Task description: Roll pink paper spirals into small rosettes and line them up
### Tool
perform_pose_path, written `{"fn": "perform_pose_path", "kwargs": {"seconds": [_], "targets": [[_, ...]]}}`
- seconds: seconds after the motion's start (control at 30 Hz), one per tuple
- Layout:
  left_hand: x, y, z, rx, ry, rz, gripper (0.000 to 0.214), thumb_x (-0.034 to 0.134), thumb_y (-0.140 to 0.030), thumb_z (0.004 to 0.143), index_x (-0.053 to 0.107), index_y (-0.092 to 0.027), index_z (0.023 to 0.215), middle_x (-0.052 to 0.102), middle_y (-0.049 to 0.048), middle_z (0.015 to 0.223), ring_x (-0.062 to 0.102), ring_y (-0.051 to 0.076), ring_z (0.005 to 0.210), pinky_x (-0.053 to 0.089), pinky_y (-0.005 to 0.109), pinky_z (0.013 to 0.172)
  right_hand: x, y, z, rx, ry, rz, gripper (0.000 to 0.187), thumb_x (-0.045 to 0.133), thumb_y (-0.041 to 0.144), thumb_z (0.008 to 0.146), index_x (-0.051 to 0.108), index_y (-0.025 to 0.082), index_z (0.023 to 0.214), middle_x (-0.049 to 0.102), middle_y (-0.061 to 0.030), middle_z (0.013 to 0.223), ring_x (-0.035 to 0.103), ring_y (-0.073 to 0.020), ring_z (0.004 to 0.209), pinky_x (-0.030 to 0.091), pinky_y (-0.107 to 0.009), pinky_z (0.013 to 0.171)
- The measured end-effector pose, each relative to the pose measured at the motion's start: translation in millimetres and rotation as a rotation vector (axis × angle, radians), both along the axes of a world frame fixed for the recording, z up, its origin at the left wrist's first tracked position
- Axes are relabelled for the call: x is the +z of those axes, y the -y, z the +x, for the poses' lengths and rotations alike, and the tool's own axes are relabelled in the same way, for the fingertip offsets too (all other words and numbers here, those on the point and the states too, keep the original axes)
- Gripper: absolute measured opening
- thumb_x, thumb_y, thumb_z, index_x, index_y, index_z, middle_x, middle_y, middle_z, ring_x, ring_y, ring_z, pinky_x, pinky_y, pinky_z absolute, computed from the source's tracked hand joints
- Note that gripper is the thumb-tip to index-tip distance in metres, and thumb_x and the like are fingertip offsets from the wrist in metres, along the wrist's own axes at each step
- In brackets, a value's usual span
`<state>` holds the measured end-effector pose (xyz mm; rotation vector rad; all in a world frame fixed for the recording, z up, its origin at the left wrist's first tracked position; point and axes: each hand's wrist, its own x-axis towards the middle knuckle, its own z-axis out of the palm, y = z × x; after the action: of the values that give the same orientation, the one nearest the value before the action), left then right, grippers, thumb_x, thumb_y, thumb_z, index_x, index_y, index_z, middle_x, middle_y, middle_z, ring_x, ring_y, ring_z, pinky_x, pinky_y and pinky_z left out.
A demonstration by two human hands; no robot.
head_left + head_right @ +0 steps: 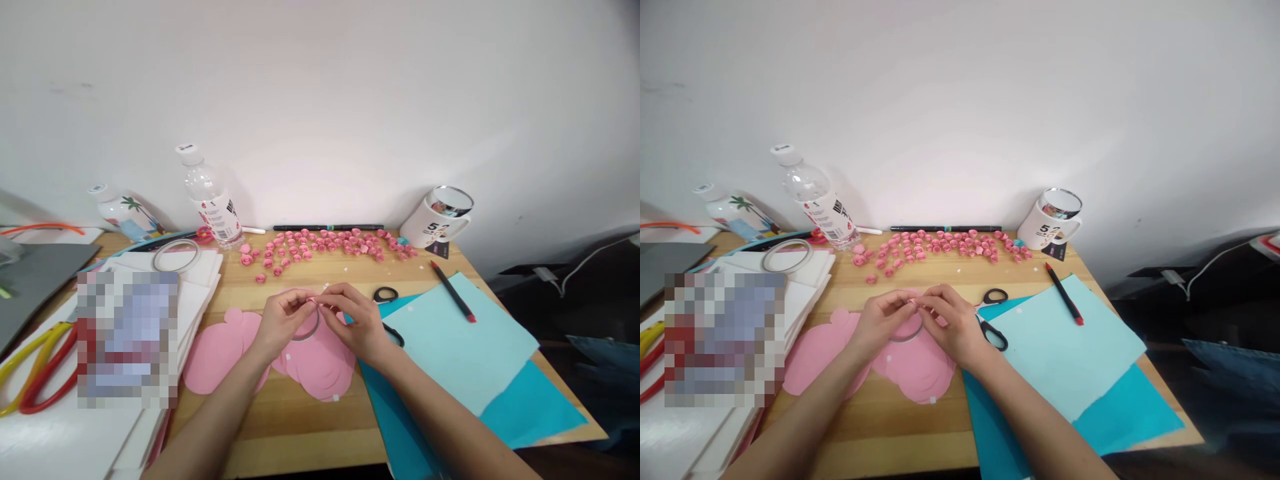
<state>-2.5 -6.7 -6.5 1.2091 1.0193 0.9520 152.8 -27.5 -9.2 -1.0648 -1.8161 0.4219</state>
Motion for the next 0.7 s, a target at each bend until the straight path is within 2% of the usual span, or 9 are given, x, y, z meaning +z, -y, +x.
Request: {"fn": "perform_pose_path", "kwargs": {"seconds": [0.13, 0.33, 0.47, 0.7], "targets": [[-1.0, 1, 1, -0.006, 0.052, -0.049, 0.022, 0.068, -0.029, 0.069, 0.067, -0.012, 0.084, 0.070, 0.0071, 0.084, 0.063, 0.017, 0.079, 0.049, 0.027, 0.075, -1.6, 0, -1, -0.014, -0.099, -0.124, 0.013, 0.055, 0.019, 0.081, 0.065, 0.020, 0.090, 0.060, -0.0049, 0.083, 0.060, -0.0123, 0.066, 0.052, -0.025, 0.060], [-2.5, 1, 3, -0.015, 0.104, -0.094, 0.021, 0.068, -0.027, 0.069, 0.066, -0.012, 0.084, 0.069, 0.0042, 0.072, 0.063, 0.014, 0.067, 0.049, 0.025, 0.065, -9.3, -2, -1, -0.016, -0.232, -0.348, 0.012, 0.055, 0.023, 0.082, 0.066, 0.020, 0.087, 0.064, -0.0052, 0.080, 0.062, -0.0152, 0.070, 0.052, -0.027, 0.061], [-0.8, 1, 4, -0.007, 0.121, -0.122, 0.021, 0.069, -0.026, 0.069, 0.067, -0.011, 0.084, 0.068, 0.0033, 0.067, 0.061, 0.013, 0.062, 0.048, 0.024, 0.060, -10.4, -2, -1, -0.010, -0.298, -0.425, 0.013, 0.055, 0.025, 0.082, 0.066, 0.019, 0.087, 0.066, -0.0054, 0.080, 0.063, -0.0162, 0.071, 0.052, -0.028, 0.063], [-2.8, 2, 4, -0.003, 0.158, -0.165, 0.027, 0.072, -0.026, 0.066, 0.068, -0.012, 0.088, 0.069, 0.0041, 0.070, 0.062, 0.014, 0.062, 0.050, 0.026, 0.061, -11.6, -3, -1, -0.033, -0.357, -0.490, 0.016, 0.057, 0.030, 0.081, 0.066, 0.018, 0.085, 0.068, -0.0064, 0.078, 0.064, -0.0174, 0.069, 0.054, -0.029, 0.063]]}}
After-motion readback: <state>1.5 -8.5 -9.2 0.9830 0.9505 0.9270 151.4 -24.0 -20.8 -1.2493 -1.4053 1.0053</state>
